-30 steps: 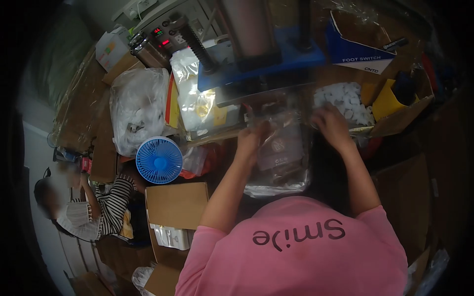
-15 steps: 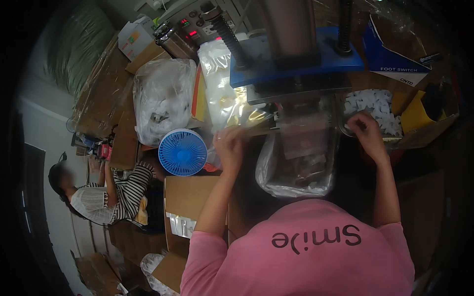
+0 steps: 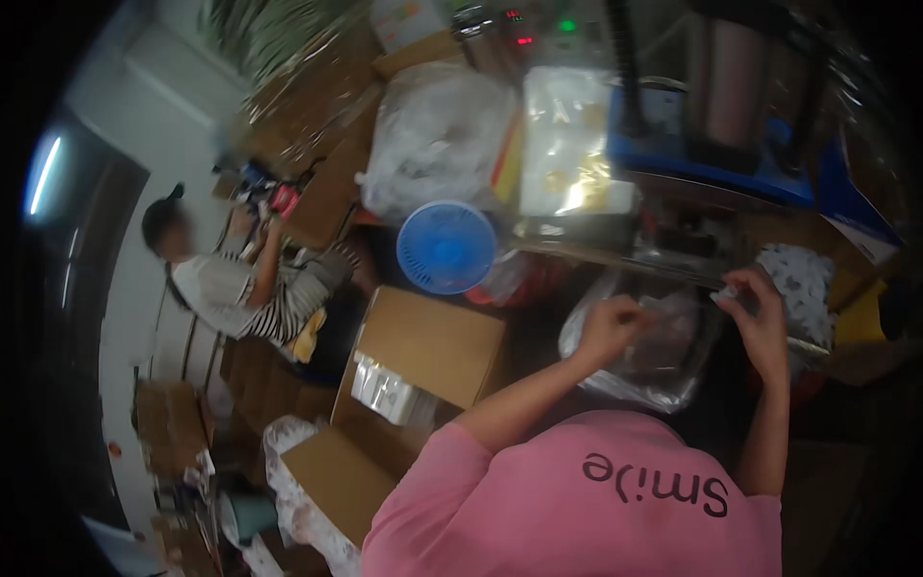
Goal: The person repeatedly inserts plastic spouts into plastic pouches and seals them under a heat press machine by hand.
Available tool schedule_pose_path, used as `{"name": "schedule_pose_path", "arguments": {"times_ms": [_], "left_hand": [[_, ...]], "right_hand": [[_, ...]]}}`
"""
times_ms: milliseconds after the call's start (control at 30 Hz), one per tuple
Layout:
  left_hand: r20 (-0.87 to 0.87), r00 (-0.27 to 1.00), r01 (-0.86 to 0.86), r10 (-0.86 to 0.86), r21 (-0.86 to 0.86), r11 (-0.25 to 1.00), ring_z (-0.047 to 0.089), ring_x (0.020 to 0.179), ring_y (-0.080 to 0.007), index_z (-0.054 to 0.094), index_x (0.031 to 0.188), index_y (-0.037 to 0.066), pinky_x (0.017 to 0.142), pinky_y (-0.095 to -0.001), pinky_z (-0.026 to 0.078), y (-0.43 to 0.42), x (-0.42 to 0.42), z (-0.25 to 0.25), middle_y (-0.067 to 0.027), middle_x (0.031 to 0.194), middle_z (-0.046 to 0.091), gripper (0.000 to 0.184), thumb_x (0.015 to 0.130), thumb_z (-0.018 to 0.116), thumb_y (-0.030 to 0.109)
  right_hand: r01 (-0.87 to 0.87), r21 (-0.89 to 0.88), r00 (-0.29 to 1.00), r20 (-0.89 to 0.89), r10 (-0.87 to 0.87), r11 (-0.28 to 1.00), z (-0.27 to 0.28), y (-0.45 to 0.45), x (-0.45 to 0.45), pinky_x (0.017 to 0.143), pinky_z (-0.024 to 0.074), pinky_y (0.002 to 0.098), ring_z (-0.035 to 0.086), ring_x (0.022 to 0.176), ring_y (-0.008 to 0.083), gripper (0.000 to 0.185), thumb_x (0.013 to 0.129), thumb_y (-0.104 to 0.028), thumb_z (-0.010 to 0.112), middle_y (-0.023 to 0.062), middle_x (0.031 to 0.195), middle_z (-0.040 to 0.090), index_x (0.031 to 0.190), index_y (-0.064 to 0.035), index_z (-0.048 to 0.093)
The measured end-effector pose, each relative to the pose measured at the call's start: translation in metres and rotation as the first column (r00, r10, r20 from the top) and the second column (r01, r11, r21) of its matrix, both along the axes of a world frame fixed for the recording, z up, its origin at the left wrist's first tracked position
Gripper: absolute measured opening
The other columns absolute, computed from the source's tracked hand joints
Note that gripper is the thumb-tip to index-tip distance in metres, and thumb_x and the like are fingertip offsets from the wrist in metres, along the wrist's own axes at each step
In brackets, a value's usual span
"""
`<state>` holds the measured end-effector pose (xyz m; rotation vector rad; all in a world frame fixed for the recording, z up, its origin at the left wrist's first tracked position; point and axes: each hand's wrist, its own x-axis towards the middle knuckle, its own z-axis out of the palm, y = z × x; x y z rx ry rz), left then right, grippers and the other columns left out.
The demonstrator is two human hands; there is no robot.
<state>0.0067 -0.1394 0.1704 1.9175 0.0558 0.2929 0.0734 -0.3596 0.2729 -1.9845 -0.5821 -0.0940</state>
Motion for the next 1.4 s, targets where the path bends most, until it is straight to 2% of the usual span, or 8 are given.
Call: {"name": "schedule_pose_path", "arguments": {"times_ms": [267,800,1000,1067,1133,1200,1300,1400], "left_hand": [[-0.021,0.960,0.263,-0.278,-0.260,0.929,0.060,0.066,-0.0128,0.065,0.078,-0.003,0.060,-0.0290,0.045,0.001,-0.011,-0.015,-0.0082,0.070,0.063,0.023,0.081,0.068,0.020],[-0.370,0.919,-0.089,-0.132,-0.523,0.848,0.056,0.061,-0.0094,0.067,0.081,0.000,0.055,-0.0243,0.042,-0.018,0.054,0.058,-0.0041,0.072,0.064,0.022,0.085,0.067,0.022],[-0.212,0.969,-0.045,-0.125,-0.651,0.758,0.056,0.071,-0.0132,0.068,0.082,0.000,0.068,-0.0296,0.045,-0.016,0.079,0.013,-0.0035,0.076,0.063,0.024,0.085,0.063,0.023],[-0.279,0.959,0.009,-0.058,-0.175,0.985,0.062,0.078,-0.0208,0.068,0.092,0.000,0.073,-0.0351,0.048,0.006,0.081,0.038,-0.0084,0.082,0.066,0.027,0.085,0.064,0.025],[-0.073,0.981,-0.181,0.181,0.004,0.983,0.062,0.087,-0.0266,0.065,0.100,0.001,0.077,-0.0373,0.048,0.036,0.089,0.046,-0.0114,0.092,0.066,0.030,0.084,0.064,0.026],[0.366,0.886,-0.408,0.285,0.322,0.854,0.048,0.118,-0.0379,0.054,0.123,0.006,0.096,-0.0436,0.040,0.067,0.098,0.051,-0.0166,0.126,0.053,0.051,0.081,0.065,0.032],[0.341,0.921,-0.380,0.187,0.689,0.617,0.036,0.130,-0.0344,0.047,0.130,0.010,0.107,-0.0487,0.027,0.092,0.072,0.024,-0.0145,0.139,0.041,0.058,0.081,0.065,0.034],[0.327,0.942,-0.277,0.070,0.647,0.711,0.034,0.133,-0.0321,0.049,0.129,0.014,0.109,-0.0519,0.021,0.095,0.034,0.016,-0.0118,0.138,0.042,0.058,0.075,0.069,0.025]], "right_hand": [[-0.241,0.273,0.869,-0.367,0.332,0.931,-0.052,0.018,0.011,0.073,0.0434,0.0216,0.056,0.079,0.0092,0.025,0.073,0.000,0.064,0.0001,0.091,0.057,0.097,-0.0035,0.059],[0.251,-0.050,0.967,0.045,-0.249,0.967,-0.040,-0.047,0.008,0.081,0.0462,0.0291,0.057,0.098,0.0182,0.029,0.085,-0.011,0.063,0.0079,0.111,0.056,0.113,-0.0048,0.059],[0.306,-0.155,0.952,0.080,-0.296,0.939,-0.066,-0.074,0.054,0.083,0.0470,0.0345,0.056,0.105,0.0234,0.030,0.093,-0.012,0.053,0.0100,0.124,0.054,0.122,-0.0074,0.055],[0.235,-0.154,0.971,0.083,-0.224,0.960,-0.094,-0.078,0.074,0.085,0.0471,0.0361,0.055,0.107,0.0255,0.030,0.093,-0.012,0.051,0.0115,0.127,0.052,0.123,-0.0067,0.055],[0.438,-0.529,0.824,0.559,-0.089,0.726,-0.109,-0.082,0.088,0.092,0.0449,0.0380,0.052,0.113,0.0290,0.033,0.096,-0.017,0.048,0.0135,0.135,0.045,0.126,-0.0058,0.052],[0.422,-0.529,0.845,0.524,-0.109,0.736,-0.109,-0.071,0.088,0.094,0.0432,0.0395,0.050,0.115,0.0308,0.031,0.096,-0.014,0.047,0.0144,0.134,0.046,0.125,-0.0051,0.052],[0.338,-0.496,0.918,0.360,-0.164,0.800,-0.094,-0.062,0.075,0.095,0.0409,0.0410,0.049,0.116,0.0323,0.028,0.096,-0.011,0.045,0.0153,0.127,0.048,0.122,-0.0039,0.053],[0.251,-0.432,0.952,0.273,-0.140,0.866,-0.087,-0.059,0.056,0.093,0.0408,0.0405,0.050,0.114,0.0318,0.026,0.095,-0.010,0.046,0.0148,0.120,0.050,0.119,-0.0035,0.053]]}}
